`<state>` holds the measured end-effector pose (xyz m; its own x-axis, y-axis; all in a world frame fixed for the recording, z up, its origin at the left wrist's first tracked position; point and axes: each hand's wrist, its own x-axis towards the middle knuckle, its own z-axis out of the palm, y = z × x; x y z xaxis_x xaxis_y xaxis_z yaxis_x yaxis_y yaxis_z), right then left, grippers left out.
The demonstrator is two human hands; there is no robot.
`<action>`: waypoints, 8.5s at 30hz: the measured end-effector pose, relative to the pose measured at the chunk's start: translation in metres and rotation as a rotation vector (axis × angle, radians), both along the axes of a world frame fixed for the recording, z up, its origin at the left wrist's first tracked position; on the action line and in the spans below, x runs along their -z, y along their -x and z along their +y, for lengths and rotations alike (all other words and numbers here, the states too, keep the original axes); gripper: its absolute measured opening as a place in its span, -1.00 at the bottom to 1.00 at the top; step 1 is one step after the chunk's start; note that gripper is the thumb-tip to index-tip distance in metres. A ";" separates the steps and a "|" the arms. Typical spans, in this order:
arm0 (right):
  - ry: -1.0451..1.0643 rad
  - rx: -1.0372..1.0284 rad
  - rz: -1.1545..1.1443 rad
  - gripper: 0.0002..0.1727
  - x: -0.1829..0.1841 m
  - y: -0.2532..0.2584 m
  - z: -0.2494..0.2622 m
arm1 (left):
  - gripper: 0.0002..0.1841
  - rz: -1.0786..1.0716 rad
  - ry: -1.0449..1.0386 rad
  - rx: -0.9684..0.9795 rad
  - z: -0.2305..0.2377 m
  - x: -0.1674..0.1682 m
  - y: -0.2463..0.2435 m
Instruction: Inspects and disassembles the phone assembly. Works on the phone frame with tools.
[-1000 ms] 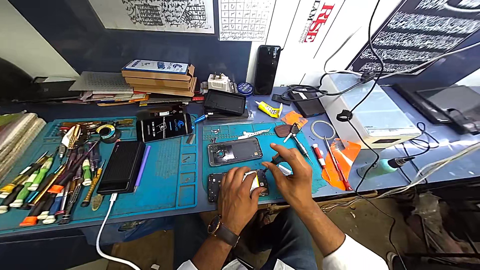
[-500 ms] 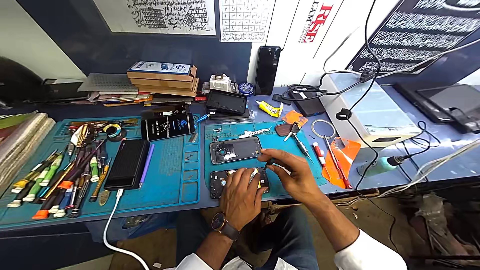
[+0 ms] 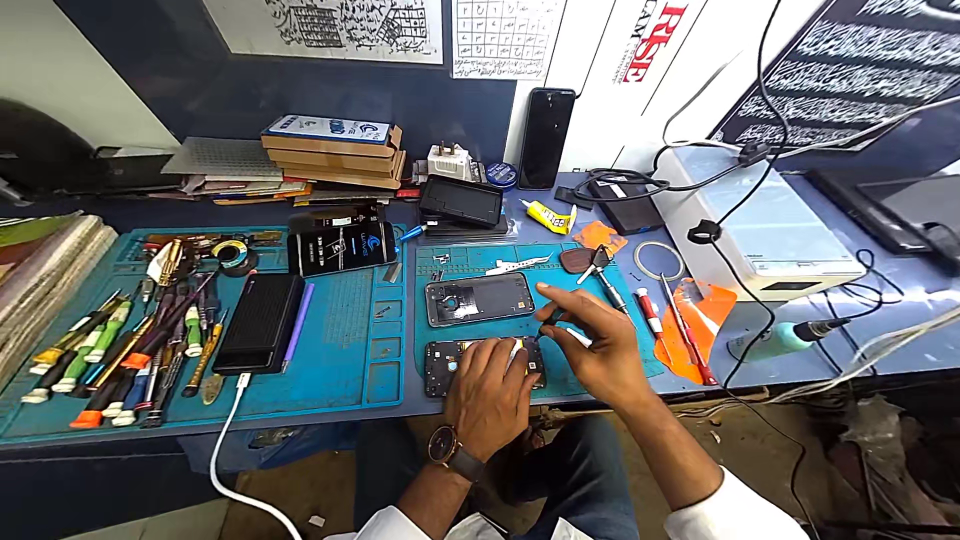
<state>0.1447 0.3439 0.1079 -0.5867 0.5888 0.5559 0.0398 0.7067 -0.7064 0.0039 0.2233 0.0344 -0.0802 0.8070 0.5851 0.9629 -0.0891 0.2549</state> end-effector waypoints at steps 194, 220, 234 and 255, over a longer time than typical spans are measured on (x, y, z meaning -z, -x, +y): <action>-0.017 0.083 -0.013 -0.47 0.005 -0.015 -0.027 | -0.63 -0.242 0.197 -0.022 -0.014 -0.014 -0.016; 0.029 -0.059 -0.025 -0.37 -0.003 -0.018 -0.025 | -0.64 -0.238 0.192 -0.022 -0.013 -0.014 -0.016; -0.036 0.134 0.021 -0.42 0.005 -0.017 -0.028 | -0.63 -0.236 0.197 -0.022 -0.013 -0.015 -0.017; 0.339 0.330 0.252 -0.07 0.011 -0.022 -0.058 | -0.79 -0.523 0.019 0.055 -0.007 -0.029 -0.020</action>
